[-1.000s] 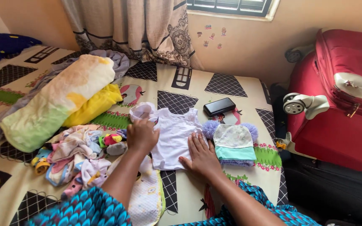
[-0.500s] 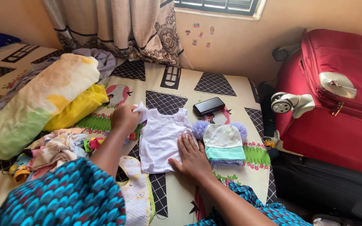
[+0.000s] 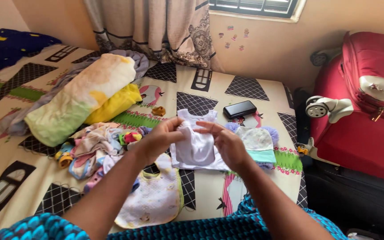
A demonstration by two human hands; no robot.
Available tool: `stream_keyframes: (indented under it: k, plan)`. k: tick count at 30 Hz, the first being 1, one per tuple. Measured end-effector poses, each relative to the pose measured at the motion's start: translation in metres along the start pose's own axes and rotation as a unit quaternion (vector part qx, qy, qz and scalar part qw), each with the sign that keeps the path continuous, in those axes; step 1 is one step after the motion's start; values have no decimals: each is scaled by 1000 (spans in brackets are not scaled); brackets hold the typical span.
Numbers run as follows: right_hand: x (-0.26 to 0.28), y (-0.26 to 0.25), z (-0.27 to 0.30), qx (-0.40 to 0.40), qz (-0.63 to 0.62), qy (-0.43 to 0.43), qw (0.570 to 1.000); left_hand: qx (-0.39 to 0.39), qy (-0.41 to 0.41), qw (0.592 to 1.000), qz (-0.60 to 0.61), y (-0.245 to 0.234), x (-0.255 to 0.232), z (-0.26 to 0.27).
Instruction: Sort and inspect baby clothes and accessories on a bed.
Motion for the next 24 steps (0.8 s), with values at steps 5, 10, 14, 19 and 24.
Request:
stream_keyframes:
  k: [5, 10, 14, 19, 24]
  plan:
    - [31, 46, 27, 80, 120, 38, 989, -11, -27, 999, 22, 19, 15, 14]
    - [2, 33, 24, 41, 166, 67, 983, -77, 69, 980, -168, 27, -1, 15]
    - [-7, 8, 13, -3, 183, 35, 982, -69, 68, 965, -246, 36, -17, 26]
    - [16, -17, 6, -37, 163, -4, 986, -108, 12, 915, -389, 21, -21, 38]
    - [38, -14, 4, -14, 174, -29, 984, -131, 204, 842, -481, 15, -30, 40]
Point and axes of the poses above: each hand's wrist, its own z-axis away from the middle knuckle, its own y-axis out of the palm, x = y × z, the point moved 7 cm from there along -z, towards the middle knuckle, and after that the axes turned 13 degrees about -z, right-handed, at the moved point
